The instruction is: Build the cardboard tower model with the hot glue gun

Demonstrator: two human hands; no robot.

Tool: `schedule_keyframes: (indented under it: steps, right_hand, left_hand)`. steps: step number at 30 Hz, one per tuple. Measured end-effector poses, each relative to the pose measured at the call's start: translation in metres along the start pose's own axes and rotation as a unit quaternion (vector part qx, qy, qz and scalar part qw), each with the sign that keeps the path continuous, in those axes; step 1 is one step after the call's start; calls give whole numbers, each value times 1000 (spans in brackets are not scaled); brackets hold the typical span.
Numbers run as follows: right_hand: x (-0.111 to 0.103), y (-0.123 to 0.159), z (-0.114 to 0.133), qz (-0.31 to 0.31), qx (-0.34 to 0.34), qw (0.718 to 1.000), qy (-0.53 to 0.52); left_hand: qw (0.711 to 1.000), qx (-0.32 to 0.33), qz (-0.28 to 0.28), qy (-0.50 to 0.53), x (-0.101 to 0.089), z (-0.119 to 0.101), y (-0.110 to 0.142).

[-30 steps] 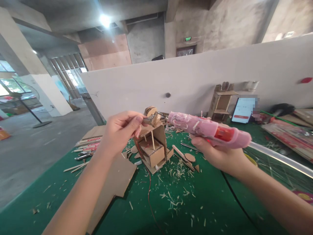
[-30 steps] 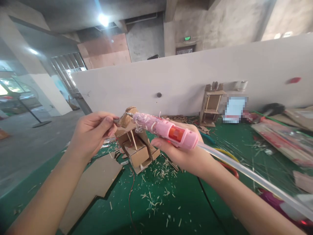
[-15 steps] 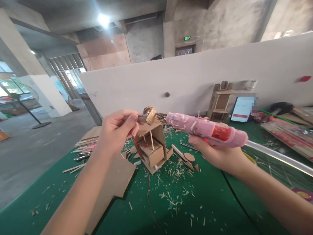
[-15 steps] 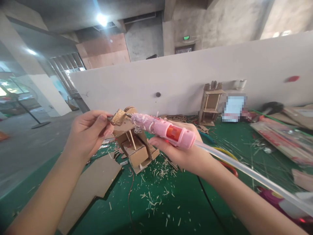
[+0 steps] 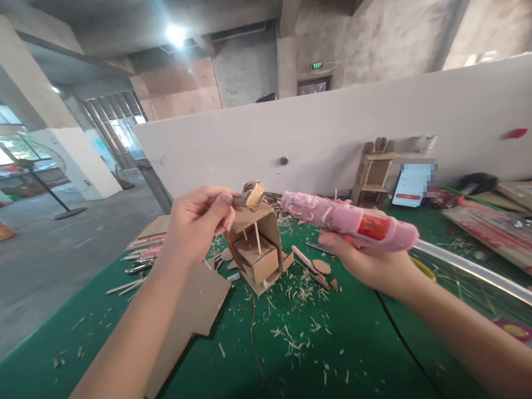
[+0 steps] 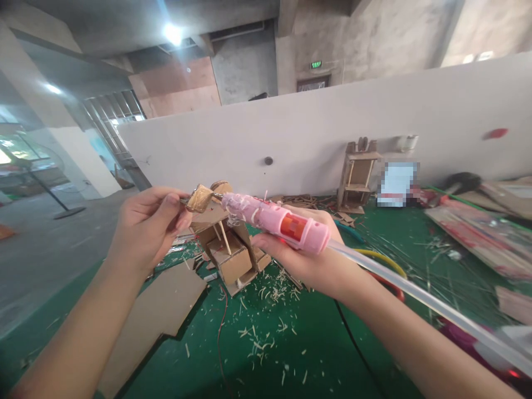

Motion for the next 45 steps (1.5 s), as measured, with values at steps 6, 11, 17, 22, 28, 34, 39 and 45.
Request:
schedule_keyframes:
  steps: [6,11,17,22,28,34,39,45]
  right_hand:
    - [0,0,2,12,13,999,-29]
    - [1,-1,3,10,-1,999,-38]
    - [1,-3,6,-1,-29,999,-21]
    - [0,-4,7,-11,-34,999,-28]
    - [-1,-3,3,-3,-2,1000,-25]
    - [2,-5,8,-18,-35,999,-34]
    - [1,-4,7,-15,0,999,-45]
    - [4,1,1,3,2,999,-47]
  left_hand:
    - [1000,8,-7,24,4,-2,0]
    - [999,13,-9,30,6,-4,-1]
    - [999,14,-16,24,6,-5,-2]
    - [1000,2,-9,-21,1,0,0]
    - [1000,7,2,-16,0,0,1]
    - [1000,6,-6,-23,1,-2,1]
    - [1000,2,3,-31,0,-1,1]
    - [1000,16,-10,-12,1,-3,2]
Point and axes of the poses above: each hand's wrist, its own y-axis away from the middle knuckle, its own x-axis out of the palm, z = x × y, the point moved 1 cm from there along -y, towards the middle knuckle, and after that the axes turned 13 degrees about -x, right-handed, at the moved point
